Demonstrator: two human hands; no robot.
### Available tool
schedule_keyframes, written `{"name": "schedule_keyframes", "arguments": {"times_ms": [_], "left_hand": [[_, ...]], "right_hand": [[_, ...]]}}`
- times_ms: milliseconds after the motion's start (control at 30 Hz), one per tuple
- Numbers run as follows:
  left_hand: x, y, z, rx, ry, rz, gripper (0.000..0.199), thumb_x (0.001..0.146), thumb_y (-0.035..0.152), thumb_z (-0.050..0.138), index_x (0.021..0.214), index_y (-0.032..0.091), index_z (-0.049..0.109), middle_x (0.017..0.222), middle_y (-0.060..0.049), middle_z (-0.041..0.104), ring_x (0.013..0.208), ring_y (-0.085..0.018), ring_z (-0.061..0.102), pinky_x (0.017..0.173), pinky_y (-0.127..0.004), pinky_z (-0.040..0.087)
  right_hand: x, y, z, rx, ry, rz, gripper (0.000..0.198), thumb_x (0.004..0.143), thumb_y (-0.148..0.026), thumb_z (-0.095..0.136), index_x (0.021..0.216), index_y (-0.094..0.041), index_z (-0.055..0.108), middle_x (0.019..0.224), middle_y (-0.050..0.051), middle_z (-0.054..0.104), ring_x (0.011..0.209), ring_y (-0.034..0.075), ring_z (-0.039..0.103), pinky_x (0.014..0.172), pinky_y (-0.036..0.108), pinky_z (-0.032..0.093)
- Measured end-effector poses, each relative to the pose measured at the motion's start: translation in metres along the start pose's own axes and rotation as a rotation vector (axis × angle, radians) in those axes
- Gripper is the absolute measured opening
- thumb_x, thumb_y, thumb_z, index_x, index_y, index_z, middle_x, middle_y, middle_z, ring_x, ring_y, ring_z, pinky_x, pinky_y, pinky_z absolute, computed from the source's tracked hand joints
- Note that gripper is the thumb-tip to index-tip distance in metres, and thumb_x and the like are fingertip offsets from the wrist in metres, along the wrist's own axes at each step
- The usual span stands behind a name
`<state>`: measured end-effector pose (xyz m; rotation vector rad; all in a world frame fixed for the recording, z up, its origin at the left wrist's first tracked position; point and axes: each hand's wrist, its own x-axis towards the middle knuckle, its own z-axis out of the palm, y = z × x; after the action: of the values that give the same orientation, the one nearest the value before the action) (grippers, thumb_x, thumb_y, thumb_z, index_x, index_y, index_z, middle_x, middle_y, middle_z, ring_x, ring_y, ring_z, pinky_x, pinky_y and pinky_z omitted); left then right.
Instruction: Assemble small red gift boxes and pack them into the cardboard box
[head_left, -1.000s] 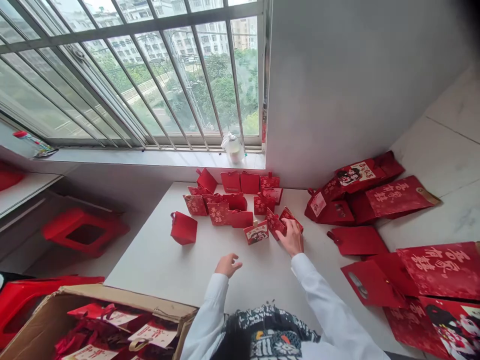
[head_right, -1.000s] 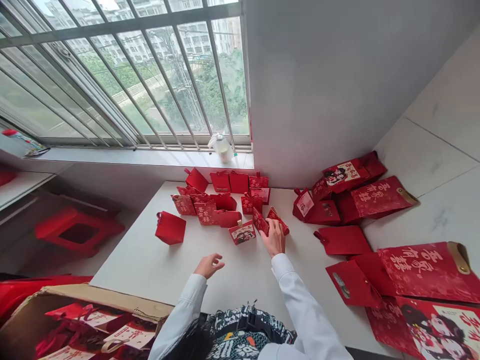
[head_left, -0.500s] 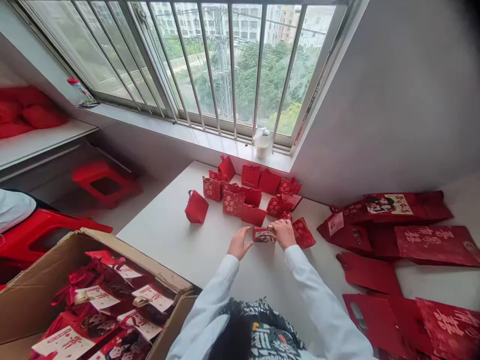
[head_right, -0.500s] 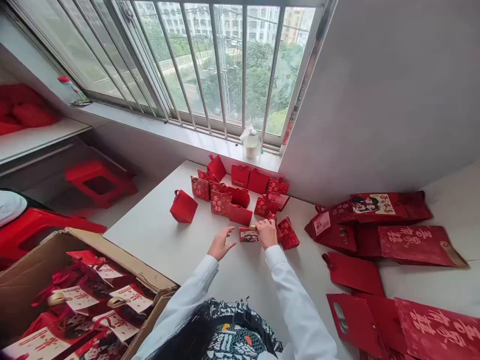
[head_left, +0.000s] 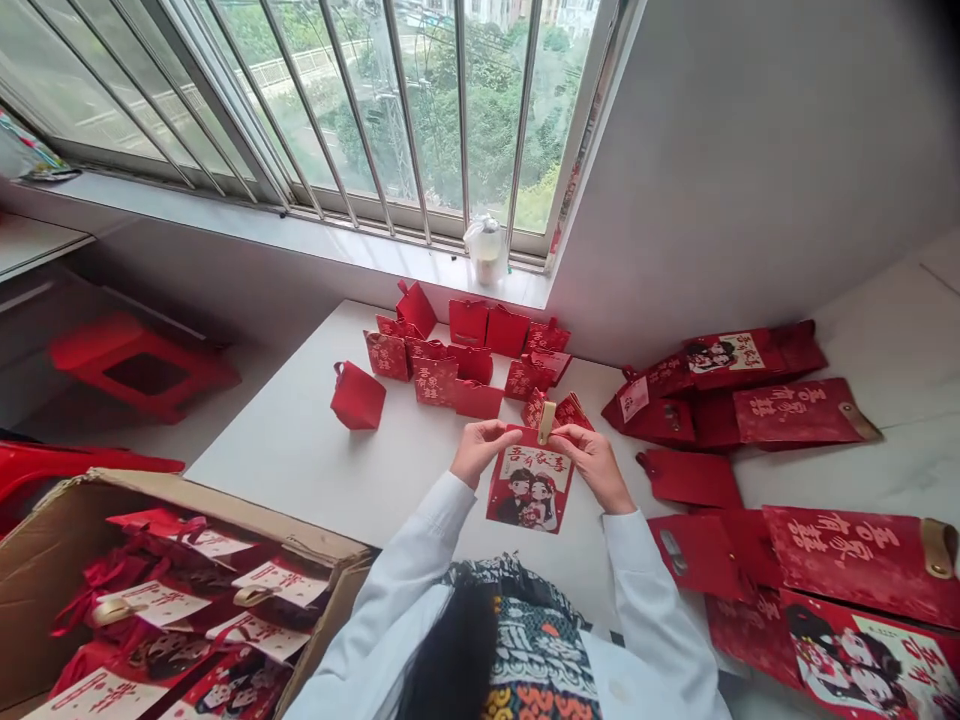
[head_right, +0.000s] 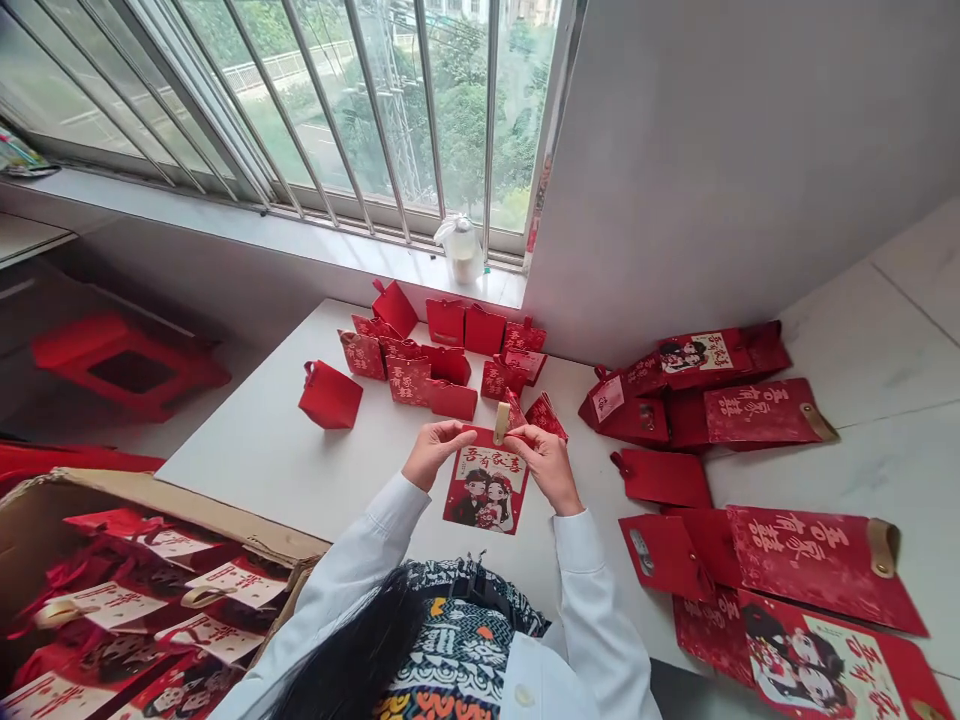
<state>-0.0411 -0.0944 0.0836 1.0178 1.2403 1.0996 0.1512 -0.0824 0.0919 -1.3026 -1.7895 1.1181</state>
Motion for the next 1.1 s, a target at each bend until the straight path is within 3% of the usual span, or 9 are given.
{"name": "schedule_keyframes", "arguments": {"times_ms": [100,233,367,467,667,1100], "left_hand": [[-0.014,0.037,0.01,-0.074,-0.04,0.01,0.039,0.062,0.045,0.075,0.059,0.013,0.053,0.055,0.005,0.052,0.055,-0.007,0.046,0.057,-0.02,0.039],[-0.035,0.079,0.015,-0.063,-0.136,0.024,0.037,0.066,0.043,0.073,0.062,0.013,0.053,0.057,0.004,0.051,0.056,-0.007,0.046,0.055,-0.02,0.038],[-0.051,0.104,0.016,0.1,-0.231,0.155,0.027,0.075,0.038,0.068,0.085,0.013,0.063,0.082,-0.003,0.065,0.077,-0.013,0.06,0.069,-0.023,0.047],[-0.058,0.111,0.017,0.152,-0.313,0.212,0.029,0.08,0.034,0.064,0.1,0.014,0.065,0.1,-0.008,0.068,0.09,-0.018,0.062,0.079,-0.027,0.05],[-0.064,0.11,0.017,0.282,-0.325,0.219,0.026,0.082,0.035,0.062,0.091,0.012,0.07,0.086,-0.007,0.069,0.077,-0.016,0.062,0.069,-0.024,0.05],[-0.069,0.114,0.027,0.395,-0.266,0.241,0.01,0.073,0.018,0.057,0.069,0.013,0.065,0.067,0.0,0.062,0.063,-0.01,0.054,0.06,-0.018,0.044]], "right_hand": [[-0.019,-0.031,-0.015,0.189,0.068,0.047,0.029,0.084,-0.044,0.056,0.086,-0.016,0.065,0.084,0.004,0.066,0.076,0.017,0.058,0.068,0.026,0.046],[-0.04,-0.068,-0.029,0.196,0.14,0.047,0.027,0.084,-0.043,0.057,0.083,-0.017,0.066,0.08,0.003,0.064,0.075,0.016,0.055,0.066,0.026,0.043],[-0.052,-0.09,-0.035,0.162,0.149,0.027,0.026,0.085,-0.042,0.056,0.081,-0.018,0.065,0.078,0.003,0.063,0.074,0.016,0.054,0.066,0.026,0.042],[-0.055,-0.1,-0.037,0.108,0.12,-0.012,0.024,0.086,-0.04,0.057,0.077,-0.019,0.065,0.076,0.002,0.063,0.071,0.015,0.054,0.066,0.025,0.04],[-0.056,-0.107,-0.039,0.016,0.045,-0.087,0.02,0.087,-0.034,0.056,0.078,-0.019,0.066,0.075,0.0,0.063,0.067,0.013,0.053,0.063,0.024,0.039],[-0.061,-0.11,-0.037,-0.115,0.051,-0.212,0.021,0.088,-0.033,0.054,0.074,-0.021,0.065,0.069,0.001,0.063,0.068,0.015,0.053,0.07,0.03,0.04]]}}
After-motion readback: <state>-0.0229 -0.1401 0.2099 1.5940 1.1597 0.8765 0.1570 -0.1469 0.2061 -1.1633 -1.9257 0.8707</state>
